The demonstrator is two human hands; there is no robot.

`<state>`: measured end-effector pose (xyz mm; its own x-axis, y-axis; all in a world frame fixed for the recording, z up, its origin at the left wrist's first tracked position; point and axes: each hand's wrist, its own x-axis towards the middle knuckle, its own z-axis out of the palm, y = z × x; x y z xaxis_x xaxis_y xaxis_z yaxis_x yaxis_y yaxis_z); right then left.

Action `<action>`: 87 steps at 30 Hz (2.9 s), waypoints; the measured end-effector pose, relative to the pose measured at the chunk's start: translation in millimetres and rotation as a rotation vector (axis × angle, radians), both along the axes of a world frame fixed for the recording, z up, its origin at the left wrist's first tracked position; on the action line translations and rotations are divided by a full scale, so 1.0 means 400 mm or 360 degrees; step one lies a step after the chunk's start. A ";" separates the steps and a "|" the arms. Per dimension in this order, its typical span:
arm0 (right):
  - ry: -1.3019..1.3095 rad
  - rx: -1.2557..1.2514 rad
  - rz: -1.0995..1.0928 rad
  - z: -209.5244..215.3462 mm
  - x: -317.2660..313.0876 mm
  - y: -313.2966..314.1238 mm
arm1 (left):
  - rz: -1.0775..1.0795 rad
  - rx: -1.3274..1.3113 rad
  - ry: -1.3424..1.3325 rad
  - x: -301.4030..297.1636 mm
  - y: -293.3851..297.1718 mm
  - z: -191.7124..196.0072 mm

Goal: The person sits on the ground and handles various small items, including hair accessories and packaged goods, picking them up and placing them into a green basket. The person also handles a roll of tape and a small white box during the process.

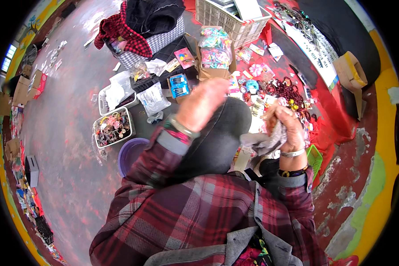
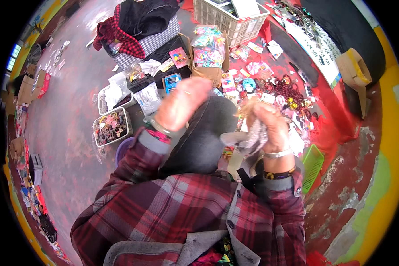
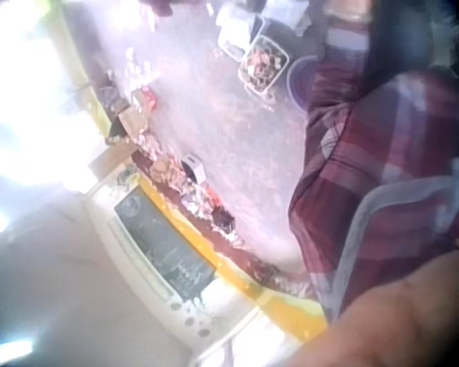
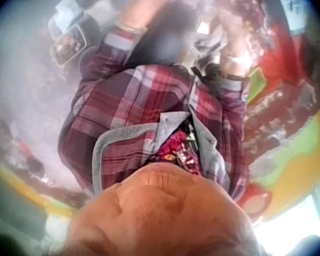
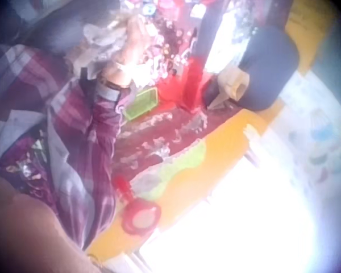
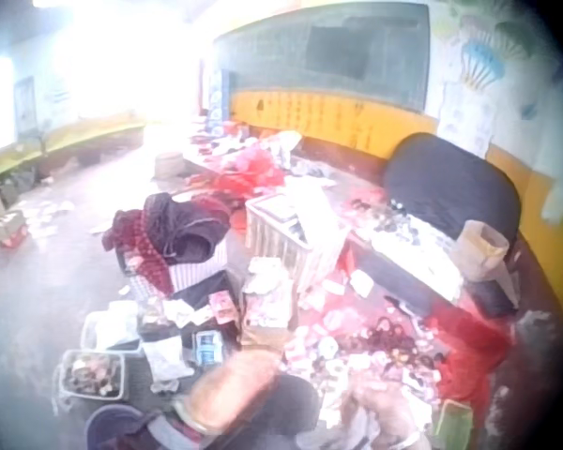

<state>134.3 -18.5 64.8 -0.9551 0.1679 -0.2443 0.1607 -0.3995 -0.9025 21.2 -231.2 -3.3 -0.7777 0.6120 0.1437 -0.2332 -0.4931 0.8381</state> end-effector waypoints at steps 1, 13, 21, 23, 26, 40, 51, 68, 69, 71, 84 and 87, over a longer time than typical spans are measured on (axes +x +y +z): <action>-0.0023 0.0040 0.0034 0.018 -0.003 -0.032 | -0.0262 0.0442 -0.0455 0.045 0.050 0.002; 0.0054 0.0115 -0.0572 0.039 0.033 0.019 | -0.0377 0.0644 -0.0805 0.160 0.162 0.053; 0.0979 0.2496 -0.0242 0.034 0.059 -0.058 | -0.0595 0.0800 -0.1096 0.236 0.233 0.141; 0.0942 0.2470 -0.0394 0.016 0.072 -0.062 | -0.0562 0.0854 -0.1091 0.240 0.246 0.109; 0.0846 0.2403 -0.0411 0.002 0.088 -0.040 | -0.0532 0.0455 -0.0990 0.263 0.250 0.104; 0.0182 0.1900 0.0007 -0.049 0.083 0.065 | -0.0915 -0.0004 -0.0305 0.286 0.253 0.054; -0.0562 -0.0190 -0.0652 -0.141 0.117 0.198 | -0.0961 -0.0148 -0.0884 0.198 0.229 -0.026; 0.0318 -0.0255 -0.0505 -0.190 0.136 0.200 | -0.0505 -0.0018 -0.0878 0.202 0.258 -0.087; 0.0326 -0.0166 -0.0539 -0.180 0.136 0.185 | -0.0529 0.0015 -0.0912 0.202 0.258 -0.088; 0.0395 0.0502 -0.0559 -0.120 0.140 0.128 | -0.0577 0.0063 -0.0921 0.207 0.266 -0.074; 0.0489 0.2203 -0.0500 -0.221 0.104 0.094 | -0.0818 -0.0090 -0.0884 0.210 0.254 -0.087; 0.0380 0.1740 -0.0845 -0.253 0.110 0.151 | -0.0755 -0.0139 -0.0908 0.213 0.255 -0.065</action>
